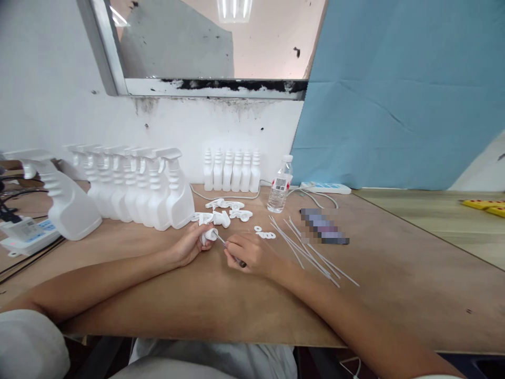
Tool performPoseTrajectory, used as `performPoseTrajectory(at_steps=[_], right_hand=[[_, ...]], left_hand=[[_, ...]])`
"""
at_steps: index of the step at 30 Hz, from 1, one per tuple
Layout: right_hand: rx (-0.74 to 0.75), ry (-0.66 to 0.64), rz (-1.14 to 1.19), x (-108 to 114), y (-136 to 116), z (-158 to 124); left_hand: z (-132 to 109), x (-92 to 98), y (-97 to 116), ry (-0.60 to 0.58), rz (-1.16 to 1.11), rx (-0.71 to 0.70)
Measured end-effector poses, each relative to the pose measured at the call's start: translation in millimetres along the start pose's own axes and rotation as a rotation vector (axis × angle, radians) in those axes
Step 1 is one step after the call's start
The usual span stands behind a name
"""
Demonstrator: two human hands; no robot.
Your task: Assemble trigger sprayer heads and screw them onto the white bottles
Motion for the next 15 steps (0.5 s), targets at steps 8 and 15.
performPoseTrajectory(at_steps=[8,15], right_hand=[[-0.427,0.077,0.701,-2,41,-6],[-0.488,-0.002,0.859,-11,38,-3]], left_hand=[[2,2.1,-6,-0.047,-0.019,0.103],[2,6.2,-15,-0.049,-0.084,0.214]])
Point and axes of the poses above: each hand's wrist, its own z-axis towards the middle knuckle, its own x-axis out of the back of the hand, y = z × x, the point moved 9 cm from there along z, towards the middle knuckle, and after that the axes turned 3 degrees about -x, right-handed, at the moved point
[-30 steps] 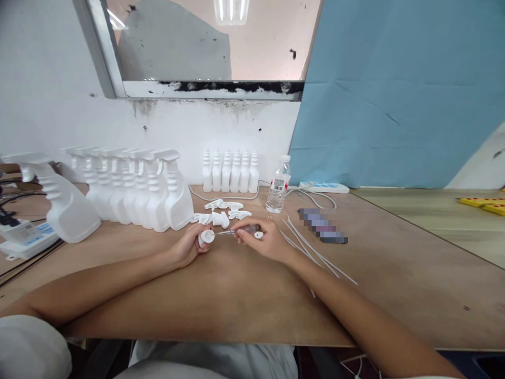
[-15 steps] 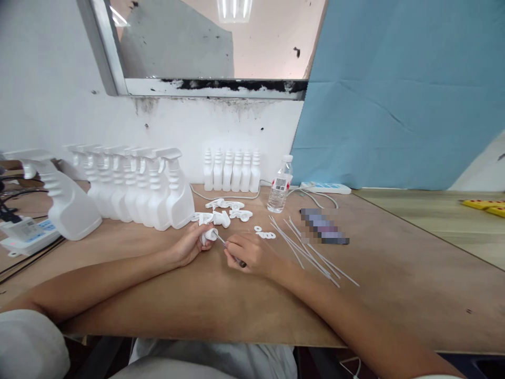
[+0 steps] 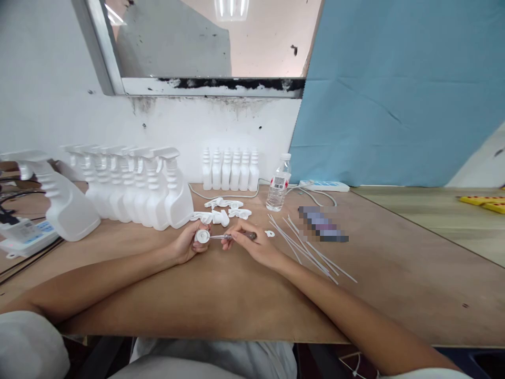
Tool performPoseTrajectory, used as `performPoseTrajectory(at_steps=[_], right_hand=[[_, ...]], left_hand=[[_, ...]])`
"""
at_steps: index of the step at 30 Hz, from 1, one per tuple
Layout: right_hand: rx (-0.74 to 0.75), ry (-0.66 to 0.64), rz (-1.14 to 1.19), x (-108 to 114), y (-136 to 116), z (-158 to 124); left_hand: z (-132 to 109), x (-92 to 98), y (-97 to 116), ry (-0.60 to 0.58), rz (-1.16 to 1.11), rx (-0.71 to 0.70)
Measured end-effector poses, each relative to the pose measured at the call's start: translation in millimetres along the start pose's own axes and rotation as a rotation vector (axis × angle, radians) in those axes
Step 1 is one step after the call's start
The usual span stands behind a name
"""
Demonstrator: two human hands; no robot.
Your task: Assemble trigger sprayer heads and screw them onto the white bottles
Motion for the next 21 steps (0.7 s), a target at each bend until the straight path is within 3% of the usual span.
performPoseTrajectory(at_steps=[5,11,15,17,21], right_hand=[[-0.021,-0.033,-0.104,-3,8,1],[0.375,-0.184,-0.555,-25,-22,-6],[0.647,-0.337,-0.993,-49,-18,-19],[0.735,-0.337,-1.090,-53,-16,-22],[0.845,-0.252,-1.070,-50,-22,-25]], left_hand=[[1,-0.6,-1,-0.012,0.001,0.013],[2,-3.8,-2,-0.044,0.015,0.014],[0,-7.0,1,-0.039,0.055,-0.018],[-1,-9.1,3,-0.044,0.079,-0.046],[-2,-15.4,7,-0.097,0.089,-0.106]])
Point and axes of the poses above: each hand's wrist, its own z-axis towards the middle knuckle, its own x-axis out of the back of the hand, y = z × x, the point moved 9 cm from there along z, towards the middle knuckle, and after that the axes turned 3 degrees about -x, right-handed, at the moved point
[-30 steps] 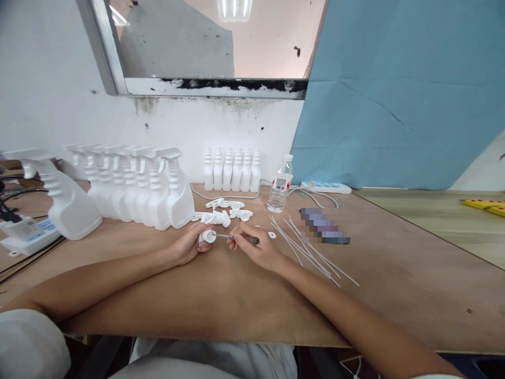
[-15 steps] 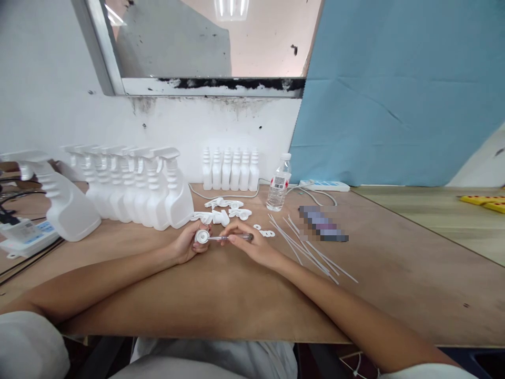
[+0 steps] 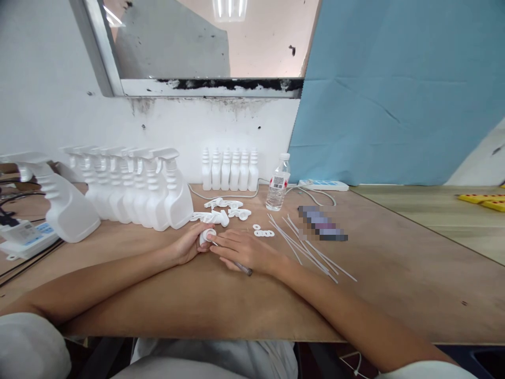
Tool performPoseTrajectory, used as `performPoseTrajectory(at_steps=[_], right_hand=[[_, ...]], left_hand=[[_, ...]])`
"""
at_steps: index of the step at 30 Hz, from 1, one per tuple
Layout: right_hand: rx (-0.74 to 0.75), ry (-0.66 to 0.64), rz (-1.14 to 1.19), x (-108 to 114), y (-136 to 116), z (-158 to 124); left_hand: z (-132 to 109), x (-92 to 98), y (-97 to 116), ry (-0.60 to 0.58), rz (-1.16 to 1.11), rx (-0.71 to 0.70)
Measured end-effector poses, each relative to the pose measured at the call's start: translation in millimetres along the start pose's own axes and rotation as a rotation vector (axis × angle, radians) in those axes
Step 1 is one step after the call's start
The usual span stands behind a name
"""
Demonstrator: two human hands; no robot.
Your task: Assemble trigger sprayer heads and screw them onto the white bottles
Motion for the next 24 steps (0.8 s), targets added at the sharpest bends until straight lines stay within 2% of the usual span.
performPoseTrajectory(at_steps=[3,5,8,10,12,15,21,24], right_hand=[[-0.021,0.109,-0.006,11,6,-4],[-0.098,0.179,-0.001,21,17,-9],[-0.317,0.224,0.054,36,43,-22],[-0.497,0.219,0.092,44,61,-32],[-0.643,0.240,0.105,54,75,-43],[-0.746,0.283,0.065,66,84,-51],[-0.721,0.291,0.008,67,84,-50],[-0.700,0.275,0.026,60,83,-52]], left_hand=[[1,1.3,3,0.010,-0.060,-0.030],[1,3.3,4,0.026,-0.115,-0.050],[2,5.6,5,0.048,-0.148,-0.079],[3,7.7,6,0.077,-0.090,-0.106],[3,9.3,8,0.106,0.051,-0.149],[0,7.5,16,0.104,0.319,-0.226],[-10,2.5,36,0.062,0.905,-0.423],[-13,2.0,44,0.088,1.029,-0.528]])
Point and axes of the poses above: each hand's wrist, its own z-axis towards the middle knuckle, its own x-axis out of the back of the hand, y = z × x, the point moved 9 cm from there along z, towards the middle knuckle, and after that the axes turned 3 degrees about -x, right-handed, at the moved point
